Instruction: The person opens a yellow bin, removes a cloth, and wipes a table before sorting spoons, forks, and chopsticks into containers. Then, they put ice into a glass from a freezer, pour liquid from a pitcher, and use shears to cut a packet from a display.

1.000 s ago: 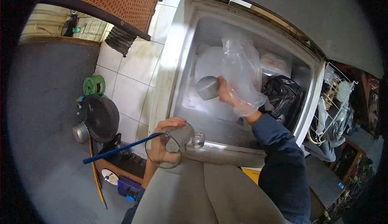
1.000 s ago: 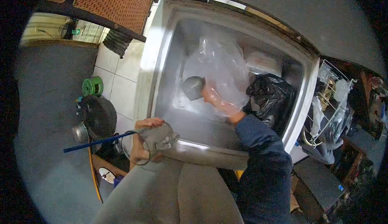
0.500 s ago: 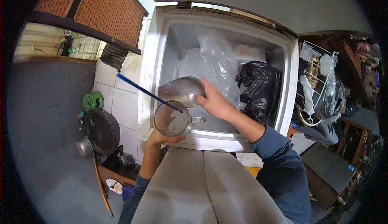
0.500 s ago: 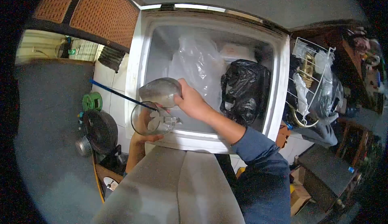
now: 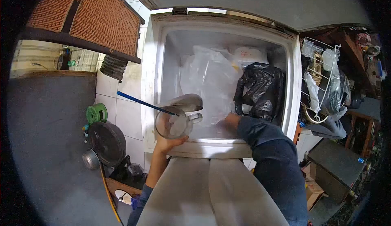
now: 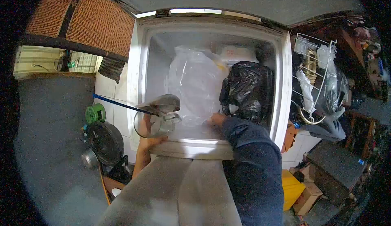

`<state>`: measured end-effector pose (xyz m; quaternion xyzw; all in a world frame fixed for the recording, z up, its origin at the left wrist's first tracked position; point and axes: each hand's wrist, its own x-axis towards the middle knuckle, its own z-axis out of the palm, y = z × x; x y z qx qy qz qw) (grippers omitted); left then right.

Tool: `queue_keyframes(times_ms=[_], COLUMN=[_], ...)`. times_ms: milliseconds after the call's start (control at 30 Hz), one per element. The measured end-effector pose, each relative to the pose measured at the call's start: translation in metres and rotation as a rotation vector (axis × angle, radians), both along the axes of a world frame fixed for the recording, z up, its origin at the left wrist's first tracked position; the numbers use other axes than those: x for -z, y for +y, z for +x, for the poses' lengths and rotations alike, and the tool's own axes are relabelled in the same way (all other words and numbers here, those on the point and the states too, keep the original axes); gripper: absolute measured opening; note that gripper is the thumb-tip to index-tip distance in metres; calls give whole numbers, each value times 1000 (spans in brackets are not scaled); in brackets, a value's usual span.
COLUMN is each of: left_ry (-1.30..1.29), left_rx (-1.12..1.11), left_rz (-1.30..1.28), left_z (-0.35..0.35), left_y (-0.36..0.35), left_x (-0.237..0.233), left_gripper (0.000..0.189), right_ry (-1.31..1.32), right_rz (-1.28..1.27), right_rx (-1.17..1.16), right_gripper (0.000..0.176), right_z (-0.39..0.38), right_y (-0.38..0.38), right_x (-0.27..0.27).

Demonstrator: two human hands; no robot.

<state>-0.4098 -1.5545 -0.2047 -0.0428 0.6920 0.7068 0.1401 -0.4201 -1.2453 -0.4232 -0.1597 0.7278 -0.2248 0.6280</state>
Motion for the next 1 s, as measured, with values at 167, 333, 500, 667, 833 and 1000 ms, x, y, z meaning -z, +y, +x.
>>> queue_keyframes(times_ms=[167, 333, 500, 667, 833, 1000], left_ry=[-78, -62, -2, -68, -127, -195], left_rx=[-20, -5, 18, 20, -9, 19], left_rz=[-109, -128, -88, -173, -127, -131], left_z=[8, 10, 4, 19, 13, 5], left_y=[-6, -6, -2, -9, -7, -4], left_x=[5, 1, -4, 12, 0, -10], left_gripper=[100, 102, 97, 92, 93, 93], right_ry=[93, 198, 302, 421, 533, 597], right_rz=[93, 193, 319, 461, 576, 679], right_rx=[78, 140, 250, 364, 460, 621], right_gripper=[19, 20, 21, 22, 23, 24], right_z=[-116, -124, -43, 32, 48, 66], right_y=[-99, -131, -83, -25, -65, -82], right_x=[66, 111, 140, 170, 210, 256])
